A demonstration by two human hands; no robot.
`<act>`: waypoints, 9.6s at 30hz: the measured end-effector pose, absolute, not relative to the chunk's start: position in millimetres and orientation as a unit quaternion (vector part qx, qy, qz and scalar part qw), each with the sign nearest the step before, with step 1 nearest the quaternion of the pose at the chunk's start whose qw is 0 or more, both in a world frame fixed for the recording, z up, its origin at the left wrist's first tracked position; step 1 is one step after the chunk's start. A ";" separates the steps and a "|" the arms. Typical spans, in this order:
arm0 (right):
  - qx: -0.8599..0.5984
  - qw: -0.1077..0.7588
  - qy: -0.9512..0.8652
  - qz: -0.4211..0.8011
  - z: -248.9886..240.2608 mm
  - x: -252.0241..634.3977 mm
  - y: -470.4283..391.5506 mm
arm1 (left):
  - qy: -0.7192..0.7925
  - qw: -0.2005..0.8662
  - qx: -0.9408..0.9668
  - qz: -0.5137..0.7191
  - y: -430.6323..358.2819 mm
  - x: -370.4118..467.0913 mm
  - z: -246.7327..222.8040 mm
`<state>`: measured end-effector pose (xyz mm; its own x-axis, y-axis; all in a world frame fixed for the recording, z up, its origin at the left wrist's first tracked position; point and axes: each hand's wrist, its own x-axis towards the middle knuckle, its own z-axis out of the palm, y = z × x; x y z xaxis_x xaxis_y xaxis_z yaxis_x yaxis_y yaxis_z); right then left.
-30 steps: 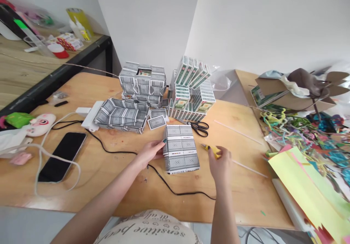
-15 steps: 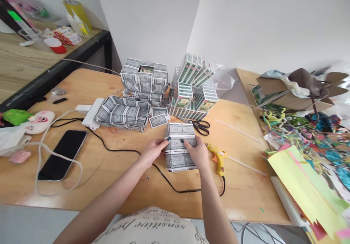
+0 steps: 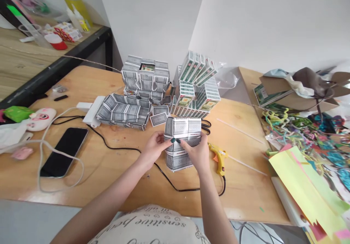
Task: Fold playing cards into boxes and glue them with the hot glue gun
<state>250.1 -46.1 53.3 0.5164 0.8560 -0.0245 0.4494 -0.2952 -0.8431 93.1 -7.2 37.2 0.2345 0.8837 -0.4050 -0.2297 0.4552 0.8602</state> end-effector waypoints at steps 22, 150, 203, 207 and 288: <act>-0.668 0.534 -0.401 0.328 47.2 240.0 -44.2 | 0.463 0.616 0.493 0.404 0.9 85.7 64.1; -0.557 0.635 -0.415 0.337 32.9 244.4 -42.8 | 0.406 0.462 0.721 0.319 11.6 42.0 84.2; -0.490 0.516 -0.551 0.437 57.5 278.6 1.4 | 0.429 0.192 0.837 0.281 -23.3 4.3 105.7; -0.518 0.301 -0.712 0.366 49.1 251.0 65.4 | 0.436 0.194 0.840 0.258 -29.6 4.9 107.4; -0.407 0.423 -0.500 0.637 68.6 273.5 -4.8 | 0.323 0.242 0.912 0.071 34.9 41.3 118.0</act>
<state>273.5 -4.8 68.6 -0.3114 0.9455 -0.0946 -0.1313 -0.1415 -0.9812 41.3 34.9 118.0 0.7813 0.6236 -0.0259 0.5546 -0.6747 0.4871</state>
